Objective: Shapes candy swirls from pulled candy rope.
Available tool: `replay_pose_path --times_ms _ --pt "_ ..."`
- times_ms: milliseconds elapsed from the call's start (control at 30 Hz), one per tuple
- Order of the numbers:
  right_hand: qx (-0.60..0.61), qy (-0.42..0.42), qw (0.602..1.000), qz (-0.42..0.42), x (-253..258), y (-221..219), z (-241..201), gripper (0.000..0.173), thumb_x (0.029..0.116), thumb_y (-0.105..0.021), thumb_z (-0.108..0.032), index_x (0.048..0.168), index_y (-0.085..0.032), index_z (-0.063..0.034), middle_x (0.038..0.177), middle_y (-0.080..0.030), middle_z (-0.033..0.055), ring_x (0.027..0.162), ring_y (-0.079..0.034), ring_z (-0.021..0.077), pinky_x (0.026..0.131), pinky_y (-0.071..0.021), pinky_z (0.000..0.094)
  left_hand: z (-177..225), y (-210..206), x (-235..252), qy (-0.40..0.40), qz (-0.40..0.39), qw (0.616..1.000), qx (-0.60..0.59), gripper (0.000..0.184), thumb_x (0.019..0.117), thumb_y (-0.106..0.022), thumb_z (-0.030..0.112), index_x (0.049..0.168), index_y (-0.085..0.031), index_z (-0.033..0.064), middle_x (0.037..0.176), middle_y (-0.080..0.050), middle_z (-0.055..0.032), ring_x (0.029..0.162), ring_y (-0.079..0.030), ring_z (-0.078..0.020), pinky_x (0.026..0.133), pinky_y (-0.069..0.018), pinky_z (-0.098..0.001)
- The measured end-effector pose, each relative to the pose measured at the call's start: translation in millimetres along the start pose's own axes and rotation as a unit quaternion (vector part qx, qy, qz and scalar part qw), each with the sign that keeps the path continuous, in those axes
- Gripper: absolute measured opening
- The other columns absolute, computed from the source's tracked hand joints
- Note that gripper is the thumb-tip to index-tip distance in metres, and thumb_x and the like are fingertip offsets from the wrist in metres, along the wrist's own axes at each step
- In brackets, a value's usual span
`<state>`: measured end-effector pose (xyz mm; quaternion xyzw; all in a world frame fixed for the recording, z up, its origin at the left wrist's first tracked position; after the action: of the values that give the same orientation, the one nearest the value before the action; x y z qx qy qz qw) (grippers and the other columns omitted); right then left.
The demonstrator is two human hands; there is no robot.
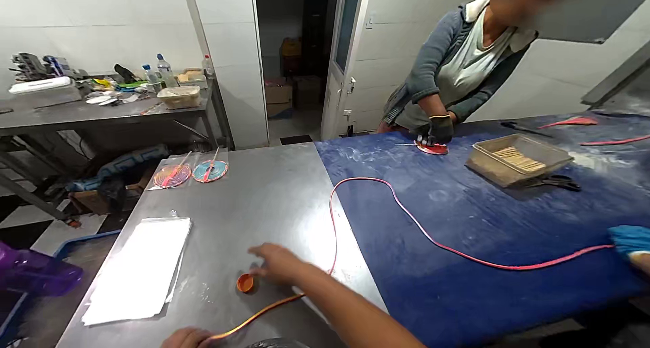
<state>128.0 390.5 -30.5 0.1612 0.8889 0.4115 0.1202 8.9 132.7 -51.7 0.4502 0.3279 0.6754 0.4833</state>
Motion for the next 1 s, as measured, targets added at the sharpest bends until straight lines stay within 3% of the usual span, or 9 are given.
replay_pose_path --times_ms 100,167,267,367,567,733,867,933,1000 --pt "-0.015 0.043 0.999 -0.023 4 -55 -28 0.028 0.102 -0.057 -0.023 0.122 -0.07 -0.0075 0.119 -0.067 0.0186 0.117 -0.062 0.0364 0.102 -0.0481 0.0549 25 -32 35 -0.033 0.018 0.999 0.024 0.026 0.1031 -0.061 0.038 0.102 -0.078 0.0187 0.097 -0.077 -0.0052 0.097 -0.072 -0.0277 0.085 -0.0572 -0.0519" --pt "0.017 0.033 0.999 0.008 -10 -49 -28 0.025 0.103 -0.055 -0.02 0.115 -0.072 -0.0058 0.113 -0.068 0.0171 0.113 -0.064 0.0324 0.102 -0.0496 0.049 28 -41 49 -0.03 0.034 0.998 0.054 0.03 0.1016 -0.058 0.046 0.095 -0.077 0.0226 0.092 -0.075 0.0 0.093 -0.071 -0.0232 0.081 -0.0565 -0.0485" --pt "0.035 0.065 0.995 0.068 -49 -26 -30 0.026 0.1017 -0.059 -0.026 0.108 -0.075 -0.0068 0.102 -0.071 0.0134 0.101 -0.068 0.0268 0.094 -0.0542 0.043 25 -46 68 0.039 0.022 0.996 0.081 0.035 0.0962 -0.06 0.048 0.089 -0.076 0.0179 0.09 -0.074 -0.0032 0.094 -0.071 -0.027 0.081 -0.0559 -0.0519" --pt "-0.068 0.029 0.995 -0.072 -79 -50 -25 0.03 0.1044 -0.052 -0.028 0.113 -0.071 -0.0058 0.112 -0.071 0.0161 0.111 -0.067 0.0333 0.096 -0.0525 0.0549 37 -55 83 0.063 -0.021 0.994 0.09 0.042 0.0963 -0.057 0.054 0.089 -0.075 0.0169 0.091 -0.074 -0.0032 0.094 -0.07 -0.0263 0.084 -0.0558 -0.05" --pt "-0.093 -0.103 0.989 0.042 -83 -45 1 0.034 0.1033 -0.043 -0.026 0.122 -0.063 -0.0075 0.103 -0.073 0.0167 0.1 -0.072 0.0343 0.083 -0.0564 0.0537 70 -74 83 -0.093 0.014 0.994 0.047 0.032 0.0979 -0.048 0.038 0.089 -0.074 0.0209 0.089 -0.074 0.0005 0.09 -0.071 -0.0225 0.073 -0.0556 -0.0455" --pt "-0.094 -0.061 0.983 0.149 -83 -39 9 0.037 0.1076 -0.04 -0.029 0.121 -0.068 -0.0086 0.11 -0.073 0.0133 0.105 -0.072 0.0292 0.088 -0.0586 0.0461 74 -58 100 -0.123 -0.047 0.991 0.035 0.017 0.0892 -0.063 0.03 0.099 -0.074 0.0197 0.098 -0.073 -0.0031 0.095 -0.07 -0.024 0.082 -0.0552 -0.0513" --pt "-0.16 -0.002 0.944 0.289 -84 -11 17 0.036 0.1011 -0.048 -0.016 0.13 -0.07 -0.0191 0.129 -0.071 0.0047 0.124 -0.064 0.0286 0.098 -0.053 0.0521 100 -44 124 -0.298 -0.091 0.939 0.148 0.023 0.1011 -0.059 0.023 0.12 -0.072 0.0257 0.126 -0.07 0.0029 0.119 -0.065 -0.0235 0.094 -0.0544 -0.051" --pt "-0.185 -0.03 0.958 0.219 -70 -8 28 0.047 0.1025 -0.043 -0.015 0.145 -0.059 -0.0269 0.15 -0.058 -0.0024 0.146 -0.046 0.0269 0.115 -0.0376 0.0588 111 -52 127 -0.372 -0.2 0.895 0.144 0.026 0.104 -0.053 0.014 0.121 -0.073 0.0213 0.14 -0.065 0.0047 0.134 -0.056 -0.0255 0.099 -0.0508 -0.0535" --pt "-0.151 -0.08 0.978 0.116 -56 -9 44 0.045 0.1075 -0.037 -0.021 0.149 -0.054 -0.0265 0.154 -0.054 -0.0013 0.151 -0.038 0.0245 0.124 -0.024 0.0594 115 -62 132 -0.371 -0.271 0.878 0.133 0.026 0.1059 -0.05 0.016 0.12 -0.072 0.0193 0.138 -0.066 0.004 0.137 -0.054 -0.0258 0.101 -0.0482 -0.054"
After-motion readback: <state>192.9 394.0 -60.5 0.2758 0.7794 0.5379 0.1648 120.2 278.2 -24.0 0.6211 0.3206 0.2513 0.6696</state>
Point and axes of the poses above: each hand's wrist, its own x-axis towards the middle knuckle, its own y-axis out of the back of the hand, z = x × y, the point moved 8 cm from there along x, towards the middle knuckle
